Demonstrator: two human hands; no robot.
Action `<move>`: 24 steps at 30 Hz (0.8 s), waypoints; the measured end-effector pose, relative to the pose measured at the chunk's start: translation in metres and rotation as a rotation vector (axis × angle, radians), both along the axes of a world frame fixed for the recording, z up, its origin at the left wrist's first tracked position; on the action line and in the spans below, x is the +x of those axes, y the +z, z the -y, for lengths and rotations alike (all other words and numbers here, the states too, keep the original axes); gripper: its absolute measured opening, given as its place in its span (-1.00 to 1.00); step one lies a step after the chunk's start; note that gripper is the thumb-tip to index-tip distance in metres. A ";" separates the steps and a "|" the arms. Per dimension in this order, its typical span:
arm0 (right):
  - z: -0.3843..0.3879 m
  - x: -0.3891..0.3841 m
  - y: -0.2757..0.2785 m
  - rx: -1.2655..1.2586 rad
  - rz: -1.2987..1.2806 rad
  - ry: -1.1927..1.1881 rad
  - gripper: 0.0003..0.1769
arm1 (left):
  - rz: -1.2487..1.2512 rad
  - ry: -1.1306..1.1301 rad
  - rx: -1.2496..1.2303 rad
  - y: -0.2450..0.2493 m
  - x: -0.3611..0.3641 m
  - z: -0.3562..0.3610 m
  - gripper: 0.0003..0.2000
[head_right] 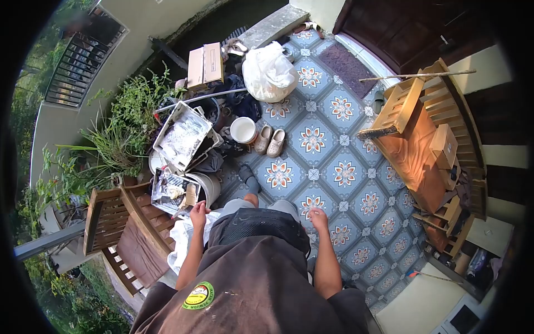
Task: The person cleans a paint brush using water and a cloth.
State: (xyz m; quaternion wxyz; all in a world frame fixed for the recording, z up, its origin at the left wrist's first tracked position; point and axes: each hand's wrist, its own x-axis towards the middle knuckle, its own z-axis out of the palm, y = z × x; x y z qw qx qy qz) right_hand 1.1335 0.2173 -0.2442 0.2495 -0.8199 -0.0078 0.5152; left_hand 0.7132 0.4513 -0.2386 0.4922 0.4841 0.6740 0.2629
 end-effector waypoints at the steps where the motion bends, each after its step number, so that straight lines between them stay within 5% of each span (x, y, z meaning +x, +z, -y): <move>1: -0.019 -0.003 -0.003 -0.003 -0.001 0.014 -0.66 | 0.080 0.033 -0.039 0.008 0.000 -0.022 -0.75; 9: -0.145 -0.028 0.008 0.187 -0.021 0.011 -0.60 | 0.035 -0.002 -0.094 0.010 -0.025 -0.122 -0.78; 18: -0.167 0.019 0.015 0.075 -0.014 -0.016 -0.59 | -0.154 -0.013 -0.136 -0.029 -0.004 -0.114 -0.72; 24: -0.268 0.106 -0.030 0.121 0.062 0.264 -0.62 | -0.135 0.070 -0.281 -0.007 0.038 -0.111 -0.70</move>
